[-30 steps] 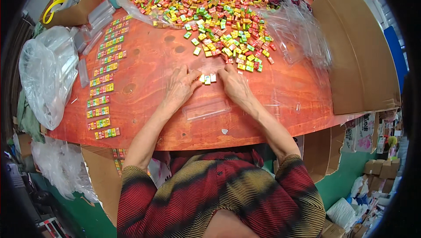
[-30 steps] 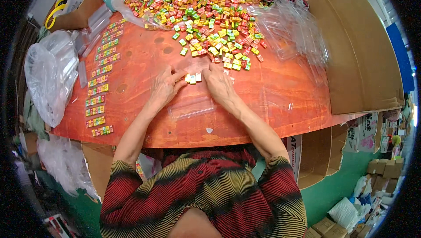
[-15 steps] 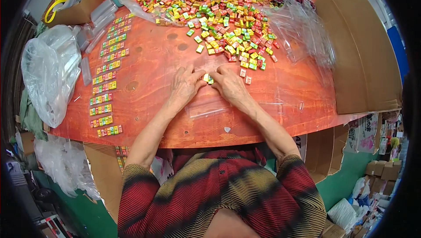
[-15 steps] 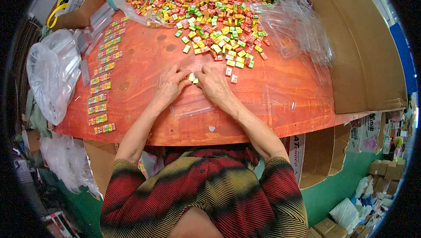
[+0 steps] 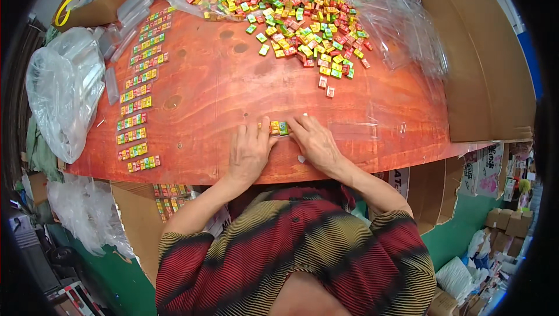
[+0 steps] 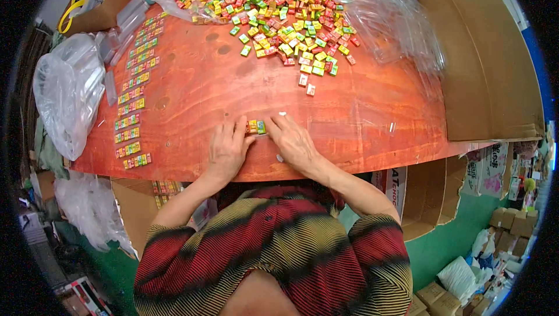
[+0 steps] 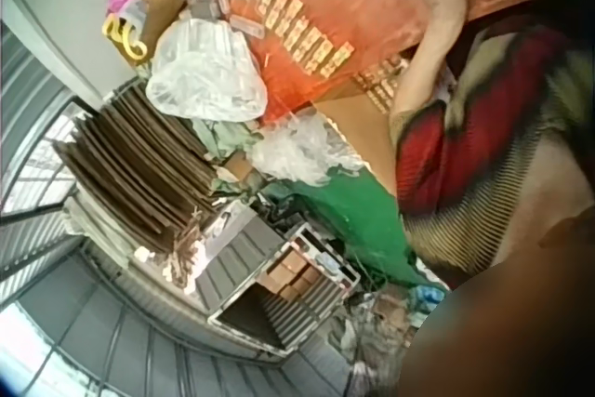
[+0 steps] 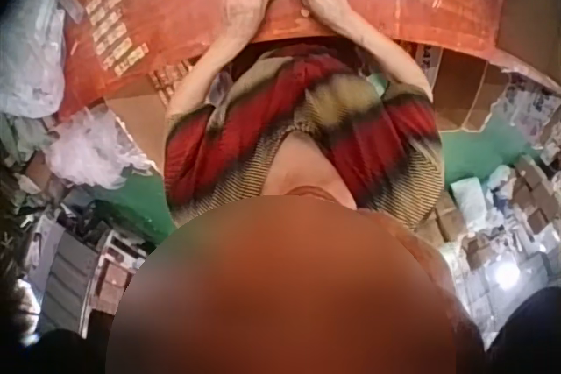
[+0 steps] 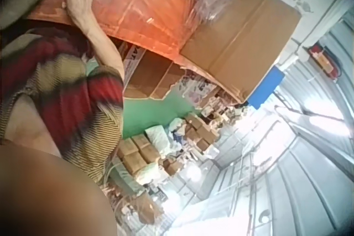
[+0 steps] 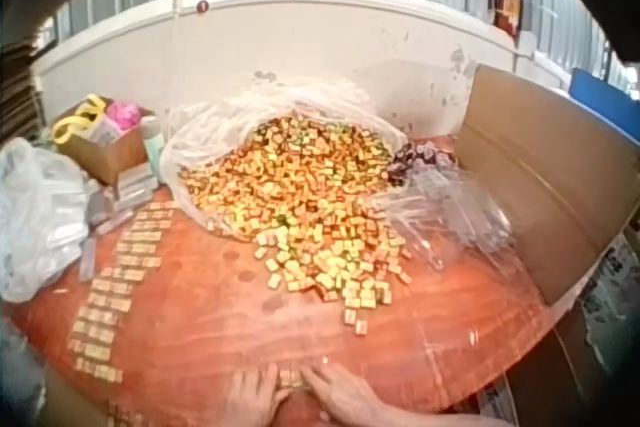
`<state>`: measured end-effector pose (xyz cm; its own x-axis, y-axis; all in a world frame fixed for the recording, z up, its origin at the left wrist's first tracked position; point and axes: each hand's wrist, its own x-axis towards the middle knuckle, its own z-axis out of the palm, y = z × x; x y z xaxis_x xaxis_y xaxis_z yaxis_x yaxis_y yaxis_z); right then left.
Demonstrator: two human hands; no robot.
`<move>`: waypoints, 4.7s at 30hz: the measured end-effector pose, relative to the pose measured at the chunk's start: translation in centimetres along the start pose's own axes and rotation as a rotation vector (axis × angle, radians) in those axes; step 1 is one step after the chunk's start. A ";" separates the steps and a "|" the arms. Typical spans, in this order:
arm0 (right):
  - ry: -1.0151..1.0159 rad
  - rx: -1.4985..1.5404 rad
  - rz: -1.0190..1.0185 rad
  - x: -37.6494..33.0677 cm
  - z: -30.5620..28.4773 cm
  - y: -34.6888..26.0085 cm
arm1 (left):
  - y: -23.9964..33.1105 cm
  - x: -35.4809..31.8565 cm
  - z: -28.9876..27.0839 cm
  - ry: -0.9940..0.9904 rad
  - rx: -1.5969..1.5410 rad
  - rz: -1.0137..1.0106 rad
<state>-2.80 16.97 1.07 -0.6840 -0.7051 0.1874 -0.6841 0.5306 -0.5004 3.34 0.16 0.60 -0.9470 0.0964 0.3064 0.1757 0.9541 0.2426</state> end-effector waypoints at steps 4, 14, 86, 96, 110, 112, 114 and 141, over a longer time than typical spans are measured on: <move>0.111 -0.124 -0.106 -1.2 0.5 -0.2 | -0.2 -1.4 0.5 0.029 0.115 0.126; 0.056 -0.302 0.011 -2.7 2.6 -1.2 | 0.2 -1.9 -0.3 -0.027 0.177 0.077; -0.074 -0.047 0.020 -1.5 3.4 -2.6 | -5.9 -0.9 -1.2 -0.019 -0.387 -0.338; -0.096 -0.030 0.015 -1.4 2.9 -2.6 | -6.3 -0.3 -2.0 -0.125 -0.333 -0.300; 0.294 0.299 -0.015 2.2 2.2 -3.0 | -7.0 -2.0 -1.4 -0.055 -0.331 -0.239; 0.311 0.242 -0.092 3.9 3.0 -3.8 | -6.6 -2.1 -1.5 -0.076 -0.342 -0.236; 0.187 0.062 -0.145 5.0 4.6 -4.3 | -6.7 -2.2 -1.9 -0.093 -0.348 -0.243; 0.156 -0.160 -0.173 4.1 5.0 -4.9 | -7.2 -2.3 -3.0 -0.229 -0.381 -0.207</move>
<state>-0.97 9.12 0.09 -0.5759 -0.7171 0.3926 -0.8168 0.4853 -0.3119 5.10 -7.80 0.92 -0.9997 0.0167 0.0163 0.0231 0.7920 0.6101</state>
